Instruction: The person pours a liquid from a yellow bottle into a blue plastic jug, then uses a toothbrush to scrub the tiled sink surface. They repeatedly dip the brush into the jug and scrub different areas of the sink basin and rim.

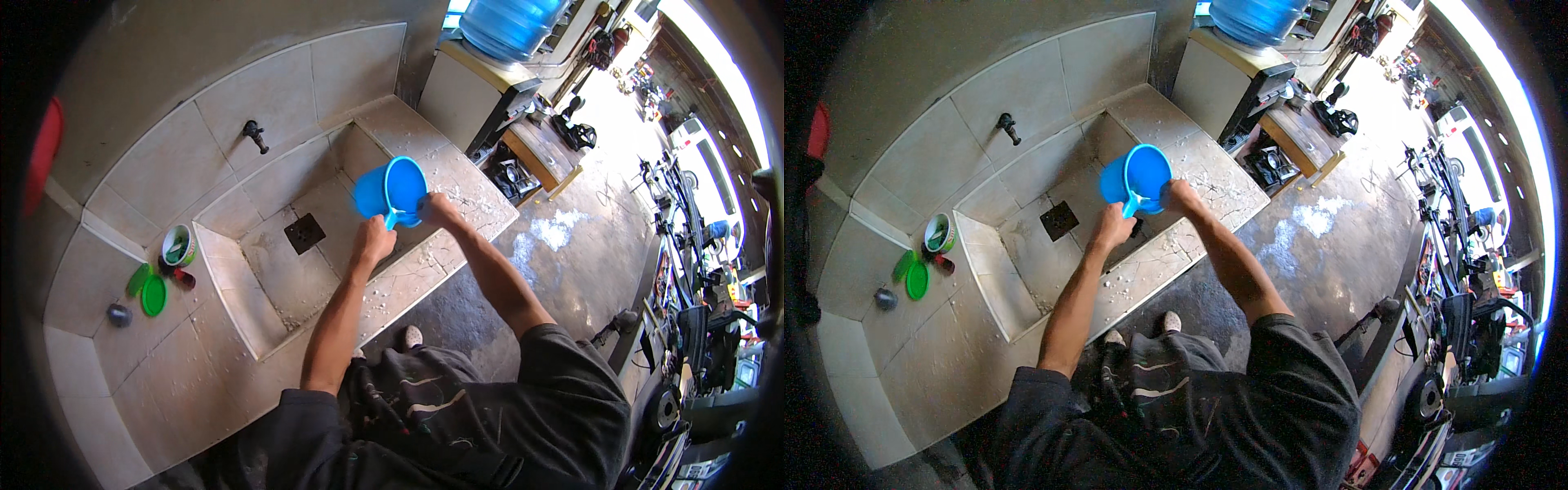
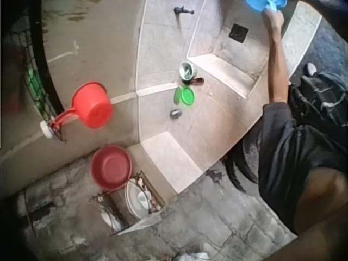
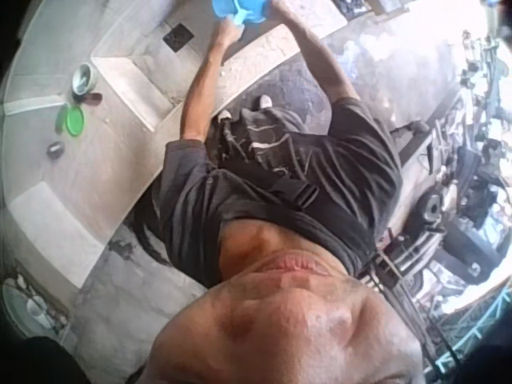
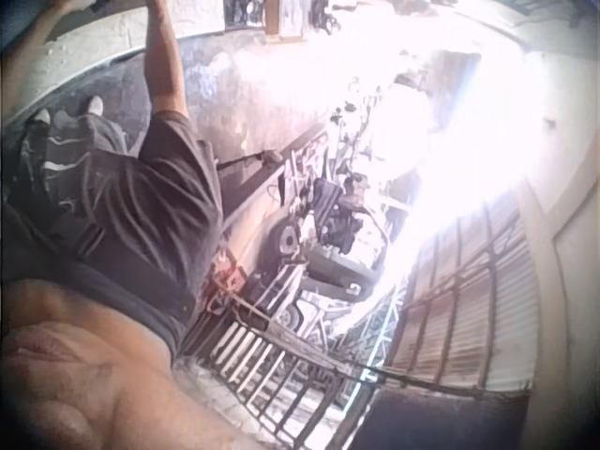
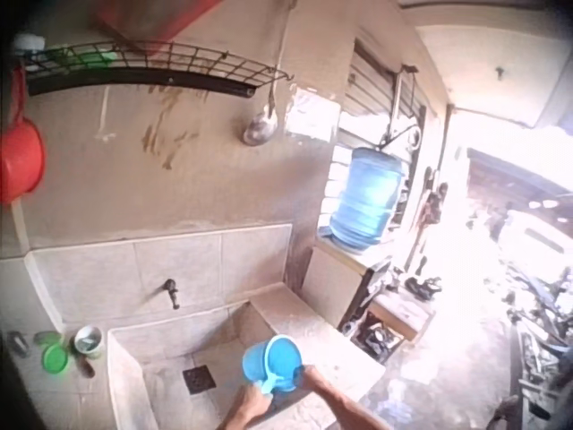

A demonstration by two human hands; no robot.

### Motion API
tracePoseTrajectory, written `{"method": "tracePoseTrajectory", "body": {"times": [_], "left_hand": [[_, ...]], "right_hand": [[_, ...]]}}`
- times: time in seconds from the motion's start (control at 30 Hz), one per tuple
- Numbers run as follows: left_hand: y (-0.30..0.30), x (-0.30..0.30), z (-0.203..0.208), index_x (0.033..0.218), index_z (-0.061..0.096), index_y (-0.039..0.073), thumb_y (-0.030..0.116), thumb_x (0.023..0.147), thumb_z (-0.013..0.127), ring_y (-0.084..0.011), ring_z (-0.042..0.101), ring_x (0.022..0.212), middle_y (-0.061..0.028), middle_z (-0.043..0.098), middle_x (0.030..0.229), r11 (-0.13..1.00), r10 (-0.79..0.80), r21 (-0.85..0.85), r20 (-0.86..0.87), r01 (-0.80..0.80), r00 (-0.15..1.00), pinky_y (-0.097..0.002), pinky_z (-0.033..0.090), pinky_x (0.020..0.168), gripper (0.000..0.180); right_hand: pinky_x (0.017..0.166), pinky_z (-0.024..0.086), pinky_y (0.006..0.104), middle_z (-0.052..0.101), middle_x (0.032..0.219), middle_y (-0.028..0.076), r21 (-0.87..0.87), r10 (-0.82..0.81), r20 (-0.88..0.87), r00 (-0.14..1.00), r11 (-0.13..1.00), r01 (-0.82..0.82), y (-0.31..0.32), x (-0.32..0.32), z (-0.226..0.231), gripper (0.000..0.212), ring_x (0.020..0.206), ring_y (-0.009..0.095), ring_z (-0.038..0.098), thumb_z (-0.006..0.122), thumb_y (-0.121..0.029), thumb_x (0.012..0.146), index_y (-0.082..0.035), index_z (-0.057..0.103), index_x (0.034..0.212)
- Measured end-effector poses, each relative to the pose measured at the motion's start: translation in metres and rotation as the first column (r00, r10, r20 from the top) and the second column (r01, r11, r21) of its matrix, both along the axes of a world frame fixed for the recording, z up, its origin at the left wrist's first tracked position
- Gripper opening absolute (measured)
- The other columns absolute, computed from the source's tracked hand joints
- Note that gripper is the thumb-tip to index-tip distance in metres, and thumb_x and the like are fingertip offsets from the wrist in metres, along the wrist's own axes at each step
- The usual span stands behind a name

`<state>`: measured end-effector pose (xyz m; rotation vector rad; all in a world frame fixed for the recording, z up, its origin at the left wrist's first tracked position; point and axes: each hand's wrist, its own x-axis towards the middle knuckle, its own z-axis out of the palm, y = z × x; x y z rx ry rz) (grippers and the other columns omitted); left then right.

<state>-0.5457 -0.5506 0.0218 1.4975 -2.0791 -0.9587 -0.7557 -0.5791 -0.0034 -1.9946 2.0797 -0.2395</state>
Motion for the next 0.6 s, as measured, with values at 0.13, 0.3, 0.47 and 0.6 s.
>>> {"method": "tracePoseTrajectory", "body": {"times": [0.13, 0.3, 0.47, 0.6], "left_hand": [[-0.012, -0.008, -0.019, 0.09, 0.053, -0.003, 0.014, 0.078, 0.061, -0.0253, 0.06, 0.053, -0.0152, 0.061, 0.067, 0.996, 0.002, 0.094, -0.081, 0.006, 0.997, -0.0382, 0.048, 0.048, 0.023], [-0.018, -0.003, -0.025, 0.088, 0.054, -0.004, 0.015, 0.077, 0.06, -0.025, 0.059, 0.052, -0.0152, 0.061, 0.066, 0.96, 0.131, 0.273, -0.241, -0.062, 0.962, -0.0369, 0.047, 0.045, 0.023], [-0.018, 0.003, -0.009, 0.086, 0.052, -0.003, 0.012, 0.078, 0.057, -0.0141, 0.053, 0.04, -0.0075, 0.057, 0.057, 0.908, 0.244, 0.407, -0.321, -0.1, 0.915, -0.0295, 0.041, 0.033, 0.018], [-0.018, 0.001, -0.001, 0.088, 0.052, 0.0, 0.013, 0.081, 0.056, -0.0116, 0.05, 0.041, -0.0045, 0.054, 0.059, 0.89, 0.275, 0.429, -0.239, -0.154, 0.931, -0.028, 0.039, 0.034, 0.015]], "right_hand": [[0.05, 0.046, 0.0313, 0.063, 0.068, 0.011, -0.14, 0.041, 0.144, 0.989, 0.99, -0.021, 0.017, -0.048, 0.04, 0.019, 0.052, 0.021, 0.058, 0.065, -0.028, 0.074, -0.011, 0.069, 0.082], [0.037, 0.034, 0.0253, 0.054, 0.054, 0.001, -0.022, -0.319, 0.363, 0.876, 0.937, 0.35, 0.05, -0.096, 0.047, 0.014, 0.043, 0.008, 0.046, 0.059, -0.022, 0.082, -0.013, 0.069, 0.087], [0.06, 0.049, 0.0385, 0.062, 0.069, 0.018, -0.169, -0.249, 0.228, 0.941, 0.942, 0.291, 0.041, -0.111, -0.007, 0.012, 0.065, 0.033, 0.063, 0.06, -0.02, 0.076, -0.013, 0.069, 0.08], [0.062, 0.049, 0.0414, 0.061, 0.07, 0.02, -0.252, -0.506, 0.308, 0.805, 0.773, 0.582, 0.026, -0.122, -0.022, 0.017, 0.069, 0.036, 0.062, 0.052, -0.019, 0.078, -0.011, 0.067, 0.081]]}}
